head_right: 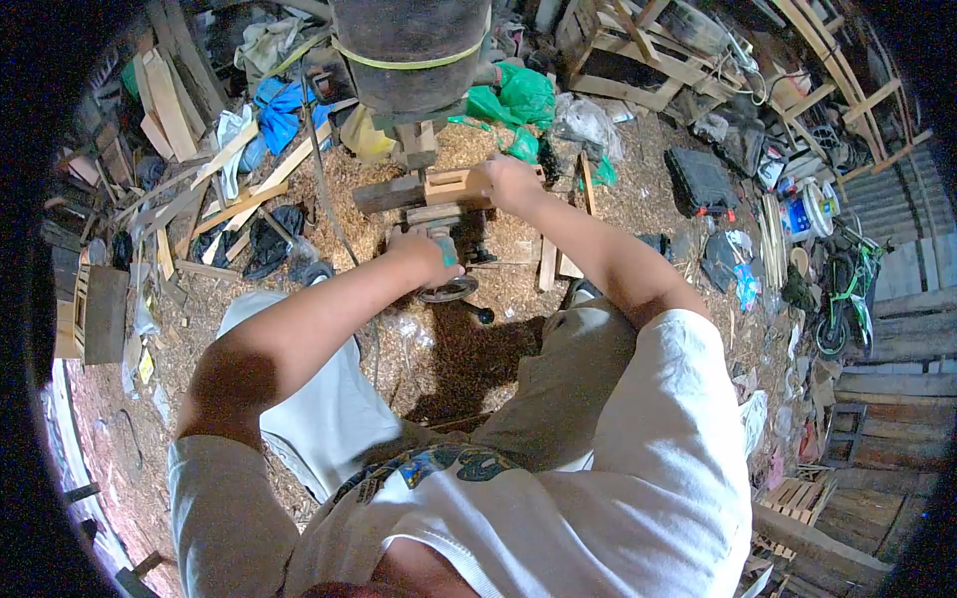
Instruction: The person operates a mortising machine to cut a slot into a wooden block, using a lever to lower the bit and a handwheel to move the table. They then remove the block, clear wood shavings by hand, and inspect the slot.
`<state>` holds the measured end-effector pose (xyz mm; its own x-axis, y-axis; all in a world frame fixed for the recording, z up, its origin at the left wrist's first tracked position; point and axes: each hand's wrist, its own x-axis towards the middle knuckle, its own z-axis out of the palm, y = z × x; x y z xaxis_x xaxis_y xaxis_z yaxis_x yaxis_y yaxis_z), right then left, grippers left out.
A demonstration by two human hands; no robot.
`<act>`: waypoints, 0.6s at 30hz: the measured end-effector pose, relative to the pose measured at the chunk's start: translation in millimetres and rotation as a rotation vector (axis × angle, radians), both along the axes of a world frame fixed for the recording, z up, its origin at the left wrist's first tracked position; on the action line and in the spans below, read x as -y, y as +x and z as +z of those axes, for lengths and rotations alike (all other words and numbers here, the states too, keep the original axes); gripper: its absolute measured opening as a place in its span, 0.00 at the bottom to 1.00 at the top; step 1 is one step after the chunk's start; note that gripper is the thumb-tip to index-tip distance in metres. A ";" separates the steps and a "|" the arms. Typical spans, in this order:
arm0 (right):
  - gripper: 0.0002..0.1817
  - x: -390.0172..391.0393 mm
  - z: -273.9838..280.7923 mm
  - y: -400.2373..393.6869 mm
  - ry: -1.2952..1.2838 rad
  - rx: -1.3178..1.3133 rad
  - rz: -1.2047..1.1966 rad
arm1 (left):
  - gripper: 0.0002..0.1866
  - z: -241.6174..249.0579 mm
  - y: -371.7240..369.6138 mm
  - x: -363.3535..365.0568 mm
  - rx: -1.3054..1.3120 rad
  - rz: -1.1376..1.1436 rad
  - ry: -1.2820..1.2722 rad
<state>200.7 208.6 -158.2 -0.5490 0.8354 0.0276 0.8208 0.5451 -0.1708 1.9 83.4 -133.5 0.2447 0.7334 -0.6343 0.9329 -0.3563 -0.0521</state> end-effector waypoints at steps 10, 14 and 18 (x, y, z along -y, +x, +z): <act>0.24 9.3 4.7 -5.2 0.037 -0.002 0.055 | 0.46 12.4 -2.7 3.9 -0.033 0.084 -0.172; 0.24 11.3 -1.6 -8.7 0.005 0.002 0.023 | 0.46 10.1 -6.9 12.0 -0.022 0.018 -0.138; 0.23 6.1 -6.0 -9.9 -0.018 -0.069 0.040 | 0.44 -1.7 -8.4 9.8 -0.068 -0.004 -0.148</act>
